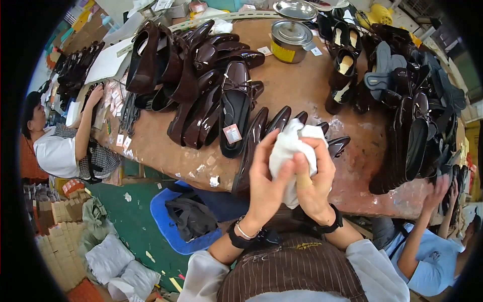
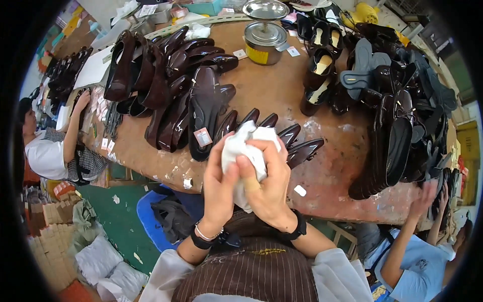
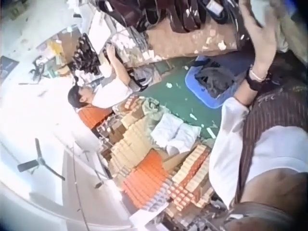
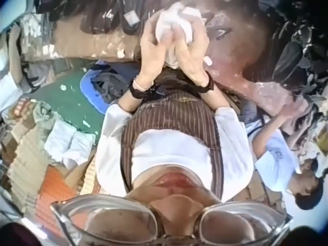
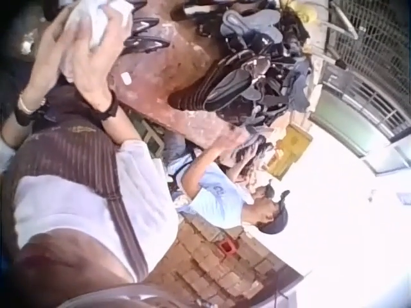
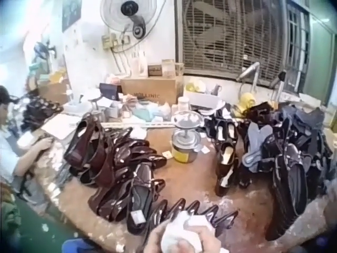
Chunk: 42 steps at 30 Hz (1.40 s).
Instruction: The recorder cleans and inspects finished shoes, then attaches paper labels to them.
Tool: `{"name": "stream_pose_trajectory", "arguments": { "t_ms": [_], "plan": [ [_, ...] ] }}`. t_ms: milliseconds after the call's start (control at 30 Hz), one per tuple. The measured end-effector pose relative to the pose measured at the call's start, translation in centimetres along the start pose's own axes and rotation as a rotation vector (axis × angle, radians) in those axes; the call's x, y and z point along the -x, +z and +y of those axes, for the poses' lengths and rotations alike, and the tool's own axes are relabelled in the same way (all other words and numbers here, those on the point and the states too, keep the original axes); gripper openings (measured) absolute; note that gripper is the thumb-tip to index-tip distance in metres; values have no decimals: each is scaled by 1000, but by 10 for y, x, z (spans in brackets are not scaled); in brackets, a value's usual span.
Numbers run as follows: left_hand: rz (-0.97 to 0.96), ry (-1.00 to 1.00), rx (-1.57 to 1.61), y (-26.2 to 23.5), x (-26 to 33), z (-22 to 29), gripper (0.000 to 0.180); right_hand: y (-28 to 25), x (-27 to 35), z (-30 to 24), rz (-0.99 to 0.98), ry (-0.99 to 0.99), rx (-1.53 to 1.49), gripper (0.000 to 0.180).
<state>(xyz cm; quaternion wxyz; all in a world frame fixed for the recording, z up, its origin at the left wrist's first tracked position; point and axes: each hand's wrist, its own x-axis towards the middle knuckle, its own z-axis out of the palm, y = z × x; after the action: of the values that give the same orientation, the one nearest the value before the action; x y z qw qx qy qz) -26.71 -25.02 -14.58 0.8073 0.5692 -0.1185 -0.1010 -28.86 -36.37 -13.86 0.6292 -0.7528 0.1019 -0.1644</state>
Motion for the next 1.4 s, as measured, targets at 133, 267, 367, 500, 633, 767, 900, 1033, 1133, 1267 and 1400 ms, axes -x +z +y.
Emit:
{"name": "stream_pose_trajectory", "arguments": {
  "t_ms": [133, 267, 367, 500, 633, 767, 900, 1033, 1133, 1267, 1400],
  "plan": [
    [194, -132, 272, 2, -8, 5, 47, -7, -7, -1, -276, -277, 62, 61],
    [274, -124, 308, 1, -15, 7, 51, -10, -15, -1, -345, -117, -35, 48],
    [137, 102, -121, 2, -24, 21, 69, -35, -54, 5, -169, 77, -34, 41],
    [-435, 353, -375, -11, -29, 110, 55, -62, -159, -27, 254, -496, 255, 36],
    [-1091, 679, 680, 22, -59, 82, 76, -46, -274, -51, 354, -625, 572, 36],
    [-929, 678, 501, 16, -51, 98, 76, -31, -372, -8, 248, -872, 785, 31],
    [-827, 510, 380, 9, -51, 102, 65, -8, -397, 22, 78, -701, 921, 31],
    [-692, 315, 276, 8, -55, 105, 54, -16, -417, 23, -359, -539, 970, 31],
    [-641, 132, 224, 1, -62, 105, 47, -19, -422, 29, -301, -557, 933, 25],
    [-271, 260, -637, -39, -60, 64, 60, -20, -424, 49, -191, -671, 981, 18],
    [131, -253, -1103, -69, -15, 4, 82, -7, -406, 34, -226, -640, 1031, 13]
  ]
}}
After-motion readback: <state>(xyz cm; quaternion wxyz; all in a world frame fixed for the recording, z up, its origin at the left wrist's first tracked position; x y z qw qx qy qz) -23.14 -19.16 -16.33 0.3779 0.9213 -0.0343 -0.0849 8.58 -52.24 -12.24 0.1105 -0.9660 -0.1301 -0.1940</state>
